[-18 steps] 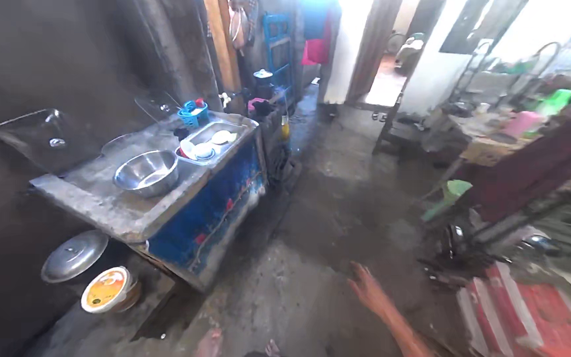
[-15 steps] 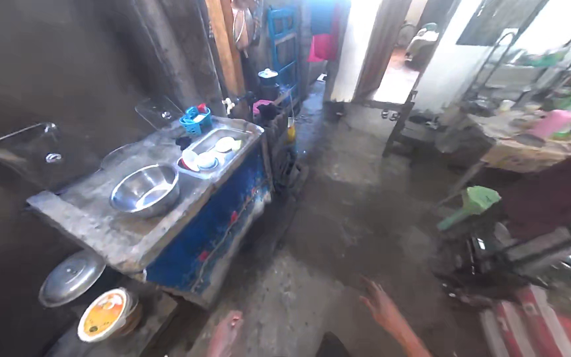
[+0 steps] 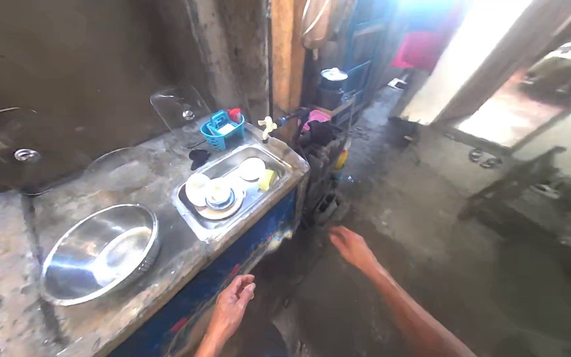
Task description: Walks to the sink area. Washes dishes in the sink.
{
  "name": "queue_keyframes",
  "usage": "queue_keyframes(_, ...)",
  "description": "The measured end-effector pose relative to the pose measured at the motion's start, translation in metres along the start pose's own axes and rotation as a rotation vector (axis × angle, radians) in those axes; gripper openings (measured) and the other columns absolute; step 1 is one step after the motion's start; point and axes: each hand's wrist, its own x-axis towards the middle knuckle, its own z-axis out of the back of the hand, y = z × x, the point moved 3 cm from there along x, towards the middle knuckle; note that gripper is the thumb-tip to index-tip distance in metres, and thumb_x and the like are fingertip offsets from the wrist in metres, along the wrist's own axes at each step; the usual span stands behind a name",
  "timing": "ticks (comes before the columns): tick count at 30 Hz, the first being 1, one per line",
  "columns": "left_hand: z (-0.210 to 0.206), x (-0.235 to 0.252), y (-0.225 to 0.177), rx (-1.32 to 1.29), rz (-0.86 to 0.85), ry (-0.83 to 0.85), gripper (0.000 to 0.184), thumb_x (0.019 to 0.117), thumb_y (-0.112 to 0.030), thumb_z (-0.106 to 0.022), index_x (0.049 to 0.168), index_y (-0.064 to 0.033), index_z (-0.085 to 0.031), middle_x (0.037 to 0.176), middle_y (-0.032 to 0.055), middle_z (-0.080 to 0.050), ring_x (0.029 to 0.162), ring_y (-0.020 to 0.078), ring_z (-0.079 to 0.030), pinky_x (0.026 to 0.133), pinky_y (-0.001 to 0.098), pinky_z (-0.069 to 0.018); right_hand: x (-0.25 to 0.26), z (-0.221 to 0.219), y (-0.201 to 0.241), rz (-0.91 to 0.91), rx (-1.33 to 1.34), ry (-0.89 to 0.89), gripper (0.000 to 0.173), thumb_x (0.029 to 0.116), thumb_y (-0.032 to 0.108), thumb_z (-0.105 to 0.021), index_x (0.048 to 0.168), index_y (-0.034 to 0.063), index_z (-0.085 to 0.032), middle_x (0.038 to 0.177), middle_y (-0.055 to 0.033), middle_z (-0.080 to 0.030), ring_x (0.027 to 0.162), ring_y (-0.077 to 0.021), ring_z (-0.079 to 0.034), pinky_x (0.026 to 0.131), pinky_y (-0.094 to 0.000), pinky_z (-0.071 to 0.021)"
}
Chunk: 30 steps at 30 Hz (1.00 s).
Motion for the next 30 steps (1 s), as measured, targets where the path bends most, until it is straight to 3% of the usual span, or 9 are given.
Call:
queue_keyframes(6,0.014,0.122,-0.007,-0.155,-0.013,-0.162,0.025,0.1007,-0.014,-0.057,0.120,-0.0017,-0.067,0.099,0.0057,-0.075,0.082,0.0140,-0.073,0.073,0.0298,-0.0625,0.247,-0.030,0.122,0.255,-0.236,0.183,0.036,0.1060,0.032,-0.050,0.129,0.0121,-0.069,0.134,-0.0137,-0.065,0.123,-0.0320,-0.064,0.101,-0.0590,-0.0507)
queue_keyframes(12,0.012,0.263,-0.033,-0.189,0.042,-0.167,0.026,0.1012,-0.016,-0.056,0.119,-0.0012,-0.068,0.100,0.0064,-0.075,0.084,0.0141,-0.073,0.077,0.0315,-0.0625,0.403,-0.081,0.116,-0.151,-0.205,0.235,0.074,0.0975,0.056,-0.061,0.147,0.0021,-0.051,0.152,-0.0253,-0.047,0.139,-0.0434,-0.049,0.109,-0.0642,-0.0424)
queue_keyframes(14,0.016,0.293,-0.041,-0.146,0.078,-0.122,0.026,0.1017,-0.017,-0.057,0.121,-0.0032,-0.068,0.103,0.0056,-0.075,0.088,0.0136,-0.073,0.080,0.0325,-0.0625,0.431,-0.107,0.109,-0.228,-0.232,0.252,0.096,0.0902,0.065,-0.066,0.155,-0.0007,-0.038,0.158,-0.0286,-0.039,0.141,-0.0475,-0.045,0.107,-0.0653,-0.0442)
queue_keyframes(16,0.018,0.314,-0.044,-0.099,0.116,-0.100,0.026,0.1015,-0.020,-0.058,0.120,-0.0063,-0.069,0.103,0.0029,-0.074,0.088,0.0111,-0.072,0.080,0.0309,-0.0619,0.446,-0.134,0.104,-0.240,-0.297,0.297,0.104,0.0852,0.059,-0.074,0.158,-0.0009,-0.031,0.161,-0.0287,-0.033,0.142,-0.0481,-0.042,0.106,-0.0638,-0.0463)
queue_keyframes(19,0.025,0.330,-0.036,-0.065,0.181,-0.143,0.026,0.1007,-0.021,-0.058,0.120,-0.0067,-0.070,0.103,0.0032,-0.074,0.088,0.0103,-0.071,0.082,0.0308,-0.0603,0.446,-0.164,0.107,-0.001,-0.476,0.520,0.076,0.0882,0.015,-0.072,0.154,0.0002,-0.038,0.155,-0.0287,-0.039,0.137,-0.0514,-0.045,0.098,-0.0647,-0.0507)
queue_keyframes(21,0.031,0.335,-0.029,-0.077,0.230,-0.208,0.028,0.1005,-0.020,-0.056,0.120,-0.0050,-0.069,0.103,0.0056,-0.074,0.087,0.0131,-0.072,0.079,0.0332,-0.0609,0.446,-0.160,0.108,0.158,-0.520,0.647,0.066,0.0844,-0.001,-0.072,0.146,0.0035,-0.048,0.147,-0.0279,-0.046,0.124,-0.0500,-0.056,0.090,-0.0632,-0.0547)
queue_keyframes(23,0.034,0.340,-0.022,-0.082,0.280,-0.278,0.027,0.1015,-0.019,-0.056,0.120,-0.0048,-0.069,0.102,0.0060,-0.074,0.086,0.0142,-0.072,0.077,0.0338,-0.0615,0.458,-0.148,0.100,0.225,-0.507,0.702,0.061,0.0863,0.003,-0.071,0.144,0.0055,-0.050,0.142,-0.0277,-0.052,0.115,-0.0473,-0.063,0.089,-0.0635,-0.0551)
queue_keyframes(27,0.028,0.356,-0.013,-0.084,0.396,-0.395,0.025,0.1025,-0.018,-0.055,0.119,-0.0060,-0.069,0.101,0.0056,-0.074,0.084,0.0143,-0.072,0.075,0.0349,-0.0609,0.488,-0.119,0.094,0.236,-0.480,0.708,0.056,0.0951,0.014,-0.066,0.148,0.0061,-0.047,0.135,-0.0267,-0.060,0.124,-0.0450,-0.060,0.103,-0.0625,-0.0491)
queue_keyframes(30,0.005,0.391,-0.015,-0.037,0.402,-0.306,0.027,0.1036,-0.021,-0.055,0.123,-0.0070,-0.068,0.104,0.0085,-0.074,0.089,0.0183,-0.072,0.084,0.0416,-0.0600,0.512,-0.120,0.100,0.293,-0.527,0.585,0.063,0.0964,0.031,-0.065,0.153,0.0105,-0.046,0.133,-0.0255,-0.064,0.123,-0.0437,-0.062,0.103,-0.0636,-0.0482)
